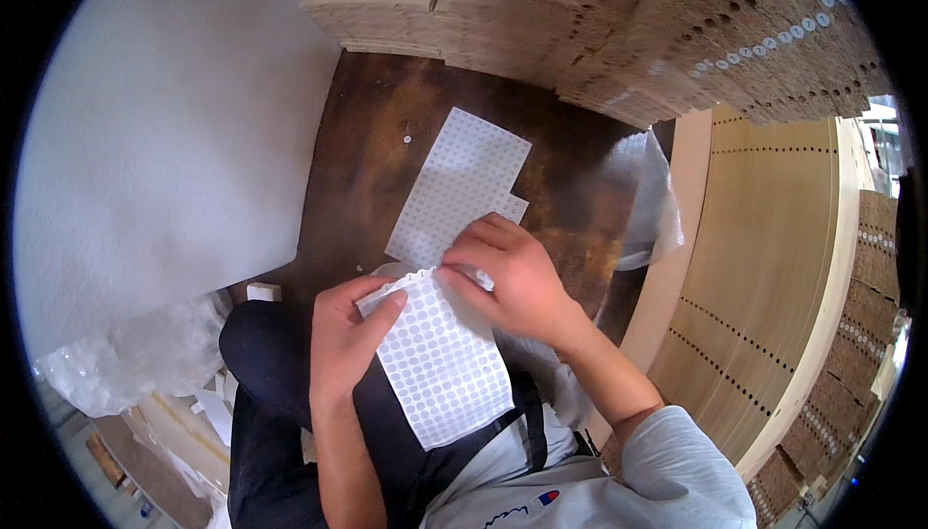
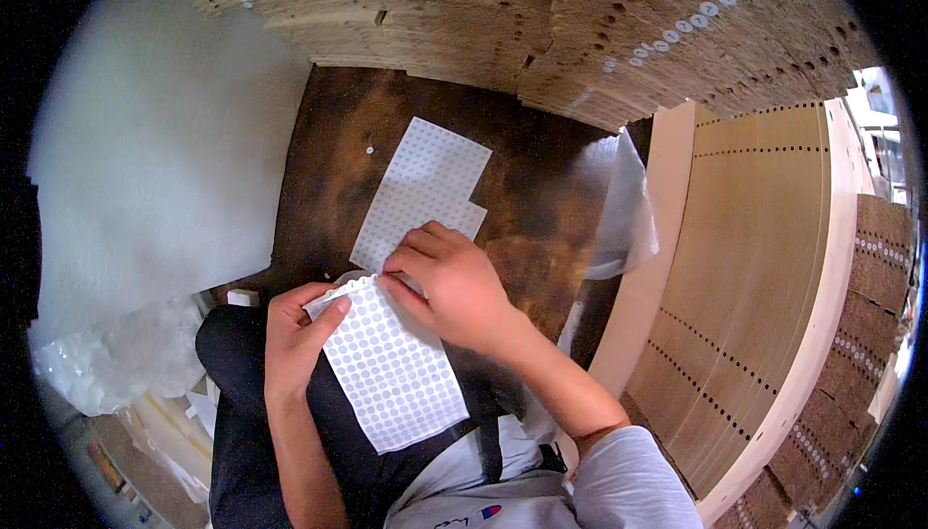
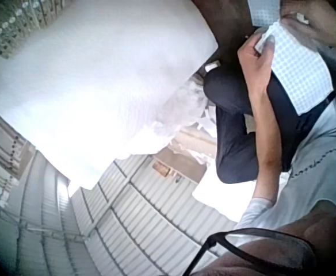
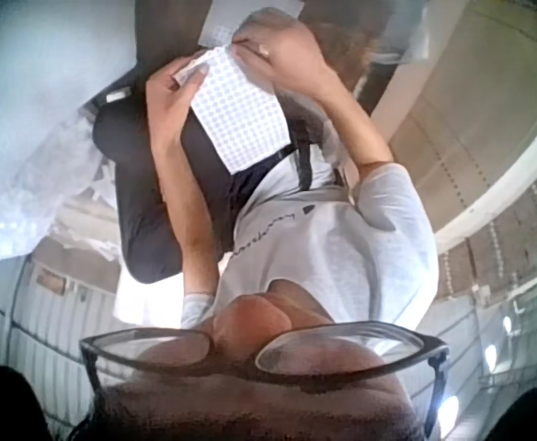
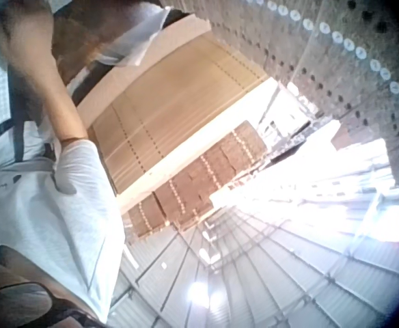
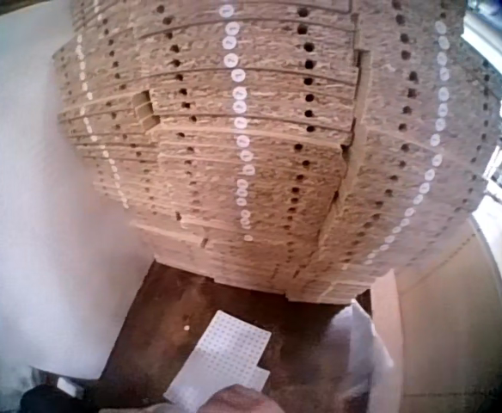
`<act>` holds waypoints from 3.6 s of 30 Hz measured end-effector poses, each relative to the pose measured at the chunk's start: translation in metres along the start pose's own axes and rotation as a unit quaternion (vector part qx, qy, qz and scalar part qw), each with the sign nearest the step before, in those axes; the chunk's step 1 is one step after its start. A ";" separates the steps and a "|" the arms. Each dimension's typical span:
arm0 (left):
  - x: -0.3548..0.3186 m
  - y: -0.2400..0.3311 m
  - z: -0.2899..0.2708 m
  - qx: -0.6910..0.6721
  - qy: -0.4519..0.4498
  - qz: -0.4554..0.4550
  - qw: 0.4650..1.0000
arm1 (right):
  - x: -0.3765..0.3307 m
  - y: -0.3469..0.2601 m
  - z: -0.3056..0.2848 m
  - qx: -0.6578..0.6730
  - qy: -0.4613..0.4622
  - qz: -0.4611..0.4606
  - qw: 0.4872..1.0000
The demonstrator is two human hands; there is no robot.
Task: The person applies white circular labels to a vertical stack of wooden boards. The person peels labels one by one from a sheet and presses them onto the ends of the boards.
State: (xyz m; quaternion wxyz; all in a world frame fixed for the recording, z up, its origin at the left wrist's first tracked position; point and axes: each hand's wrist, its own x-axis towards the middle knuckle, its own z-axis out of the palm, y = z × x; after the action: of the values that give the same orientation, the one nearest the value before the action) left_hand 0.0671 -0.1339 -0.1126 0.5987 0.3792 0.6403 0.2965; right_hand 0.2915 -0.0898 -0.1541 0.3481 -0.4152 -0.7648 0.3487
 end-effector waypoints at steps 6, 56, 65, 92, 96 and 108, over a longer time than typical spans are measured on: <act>0.005 0.001 0.015 0.066 0.015 0.041 0.997 | 0.004 -0.015 0.012 -0.091 0.039 -0.106 0.990; 0.010 -0.019 0.029 -0.082 0.028 -0.029 0.996 | -0.011 0.019 -0.006 0.686 0.105 0.202 0.691; 0.007 -0.017 0.028 -0.034 0.049 -0.025 0.998 | -0.006 0.038 -0.027 0.551 0.262 0.182 0.771; 0.007 -0.030 0.022 -0.024 0.021 -0.042 0.999 | 0.023 0.165 -0.135 -0.351 0.444 0.019 0.824; 0.010 -0.029 0.022 -0.024 0.006 -0.050 0.998 | 0.019 0.161 -0.134 -0.266 0.442 0.028 0.856; 0.009 -0.031 0.023 -0.031 0.022 -0.046 0.998 | 0.040 0.160 -0.105 -0.140 0.540 0.058 0.828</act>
State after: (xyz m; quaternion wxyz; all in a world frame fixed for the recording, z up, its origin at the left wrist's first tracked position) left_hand 0.0859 -0.1447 -0.1454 0.6087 0.3236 0.6609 0.2965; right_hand 0.4242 0.0372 -0.2222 0.6223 -0.6255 -0.4701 -0.0224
